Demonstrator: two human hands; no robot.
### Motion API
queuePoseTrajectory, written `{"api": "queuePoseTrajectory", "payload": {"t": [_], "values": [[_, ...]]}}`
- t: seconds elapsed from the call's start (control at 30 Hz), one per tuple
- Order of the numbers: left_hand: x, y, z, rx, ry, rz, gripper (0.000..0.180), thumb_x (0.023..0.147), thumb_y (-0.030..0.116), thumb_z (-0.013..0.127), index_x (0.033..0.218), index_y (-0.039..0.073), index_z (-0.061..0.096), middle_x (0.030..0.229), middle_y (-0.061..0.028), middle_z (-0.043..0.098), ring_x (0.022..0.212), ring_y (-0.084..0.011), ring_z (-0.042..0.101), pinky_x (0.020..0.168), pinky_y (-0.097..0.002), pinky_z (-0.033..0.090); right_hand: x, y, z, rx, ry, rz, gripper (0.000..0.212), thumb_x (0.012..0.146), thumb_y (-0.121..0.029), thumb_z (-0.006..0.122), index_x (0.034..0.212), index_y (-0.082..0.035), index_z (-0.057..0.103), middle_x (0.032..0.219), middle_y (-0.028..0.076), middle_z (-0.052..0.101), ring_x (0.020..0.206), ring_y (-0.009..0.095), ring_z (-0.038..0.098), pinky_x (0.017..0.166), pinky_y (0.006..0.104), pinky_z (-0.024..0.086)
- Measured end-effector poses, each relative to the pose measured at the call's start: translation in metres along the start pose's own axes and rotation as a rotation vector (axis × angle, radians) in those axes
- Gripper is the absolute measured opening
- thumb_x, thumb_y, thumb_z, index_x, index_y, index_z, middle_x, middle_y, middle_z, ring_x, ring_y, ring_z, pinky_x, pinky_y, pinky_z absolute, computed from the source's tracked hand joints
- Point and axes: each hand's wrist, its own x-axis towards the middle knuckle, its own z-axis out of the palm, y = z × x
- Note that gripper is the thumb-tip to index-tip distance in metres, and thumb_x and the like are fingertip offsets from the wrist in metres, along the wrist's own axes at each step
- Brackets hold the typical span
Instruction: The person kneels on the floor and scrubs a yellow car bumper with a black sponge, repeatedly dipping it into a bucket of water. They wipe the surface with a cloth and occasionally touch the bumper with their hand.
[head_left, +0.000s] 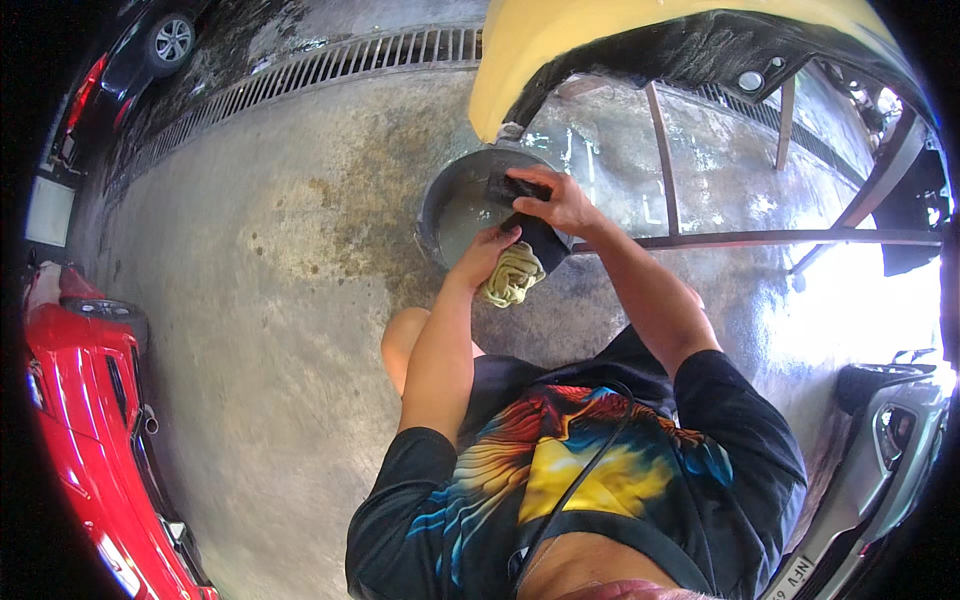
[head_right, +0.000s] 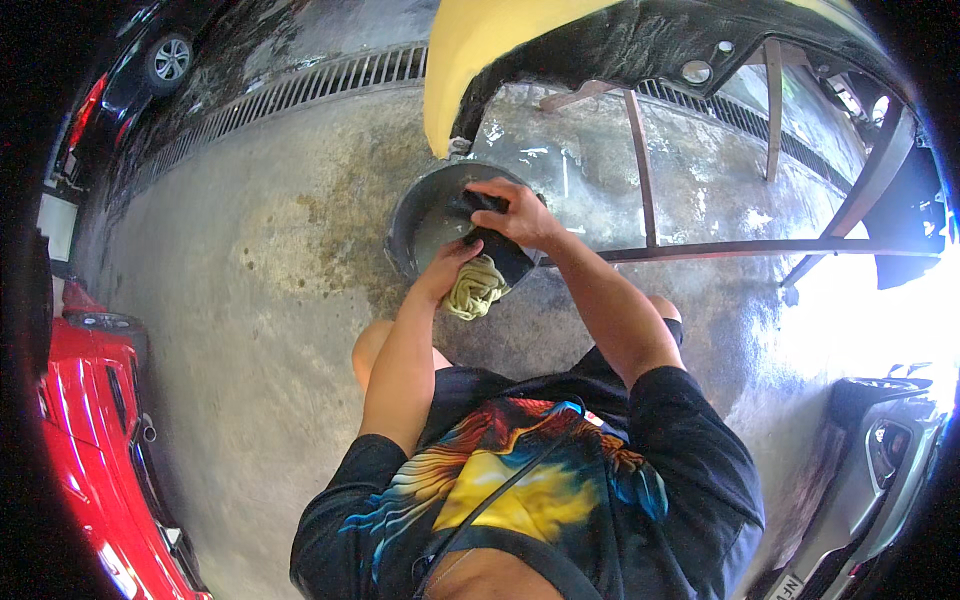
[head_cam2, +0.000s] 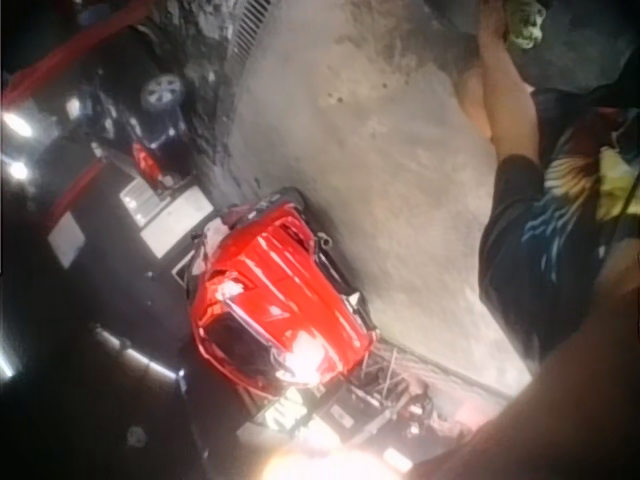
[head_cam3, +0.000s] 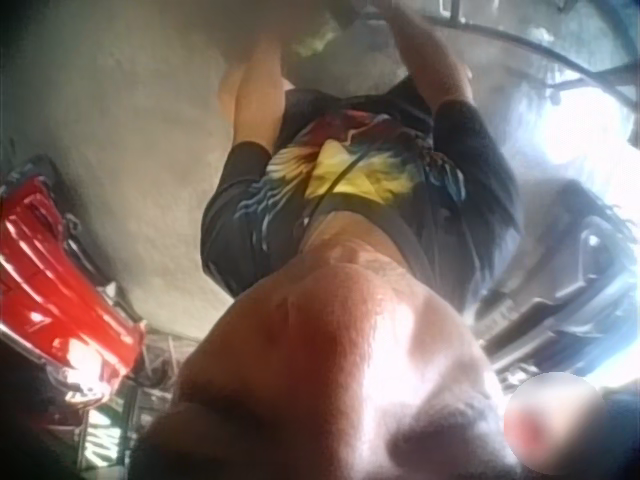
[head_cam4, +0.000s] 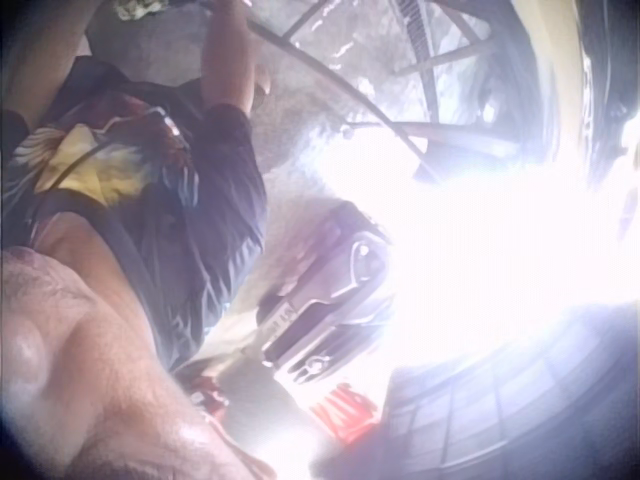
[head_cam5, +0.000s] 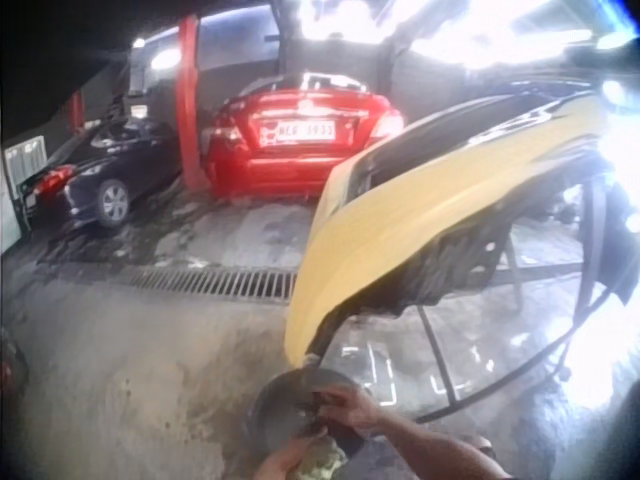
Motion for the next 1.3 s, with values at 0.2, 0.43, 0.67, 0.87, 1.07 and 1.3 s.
{"api": "queuePoseTrajectory", "payload": {"t": [0.2, 0.43, 0.67, 0.87, 1.07, 1.3], "values": [[0.005, -0.010, -0.007, 0.011, 0.154, 0.128, 0.034, 0.106, 0.037, 0.070, 0.102, 0.002, 0.069, 0.088, -0.0046, 0.072, 0.073, -0.0149, 0.070, 0.065, -0.0314, 0.056, -0.051, 0.004, 0.010, -0.074, 0.415, 0.041, 0.055, 0.096, -0.028, 0.078, 0.140, 0.001, 0.066, 0.137, 0.014, 0.070, 0.126, 0.021, 0.063, 0.107, 0.0378, 0.047], [0.008, -0.015, -0.005, -0.081, 0.157, 0.170, 0.037, 0.109, 0.039, 0.066, 0.101, 0.003, 0.070, 0.085, -0.0058, 0.073, 0.070, -0.0162, 0.071, 0.064, -0.0314, 0.057, -0.067, 0.013, 0.004, 0.403, 0.389, 0.281, 0.063, 0.097, -0.034, 0.076, 0.150, -0.004, 0.060, 0.135, 0.014, 0.068, 0.121, 0.021, 0.064, 0.103, 0.0342, 0.048], [0.000, -0.006, 0.001, -0.143, 0.099, 0.160, 0.052, 0.105, 0.052, 0.065, 0.113, 0.000, 0.071, 0.093, -0.0082, 0.075, 0.078, -0.0184, 0.074, 0.072, -0.0330, 0.060, -0.058, 0.006, -0.003, 0.128, 0.240, 0.210, 0.062, 0.091, -0.020, 0.083, 0.147, -0.004, 0.062, 0.134, 0.014, 0.066, 0.120, 0.023, 0.066, 0.101, 0.0343, 0.053], [-0.014, 0.007, -0.009, -0.306, -0.155, -0.113, 0.095, 0.093, 0.086, 0.054, 0.128, -0.002, 0.069, 0.101, -0.0119, 0.075, 0.086, -0.0231, 0.075, 0.081, -0.0381, 0.063, -0.063, -0.012, -0.013, -0.679, 0.171, -0.637, 0.056, 0.079, -0.006, 0.085, 0.133, -0.008, 0.069, 0.126, 0.015, 0.066, 0.114, 0.035, 0.070, 0.092, 0.0444, 0.061], [-0.016, 0.004, -0.002, -0.031, -0.102, -0.053, 0.060, 0.104, 0.056, 0.065, 0.129, 0.002, 0.067, 0.112, -0.0131, 0.075, 0.095, -0.0240, 0.076, 0.083, -0.0379, 0.063, -0.077, -0.019, -0.016, -0.535, -0.116, -0.871, 0.073, 0.073, 0.001, 0.084, 0.141, -0.010, 0.060, 0.126, 0.016, 0.066, 0.117, 0.040, 0.070, 0.096, 0.0503, 0.060], [-0.020, 0.013, -0.008, -0.157, -0.016, -0.019, 0.048, 0.104, 0.038, 0.069, 0.135, 0.002, 0.062, 0.115, -0.0094, 0.074, 0.101, -0.0221, 0.074, 0.089, -0.0384, 0.061, -0.091, -0.028, -0.024, -0.210, 0.175, -0.510, 0.069, 0.086, -0.007, 0.077, 0.150, -0.001, 0.053, 0.130, 0.020, 0.067, 0.122, 0.035, 0.067, 0.102, 0.0439, 0.052]]}}
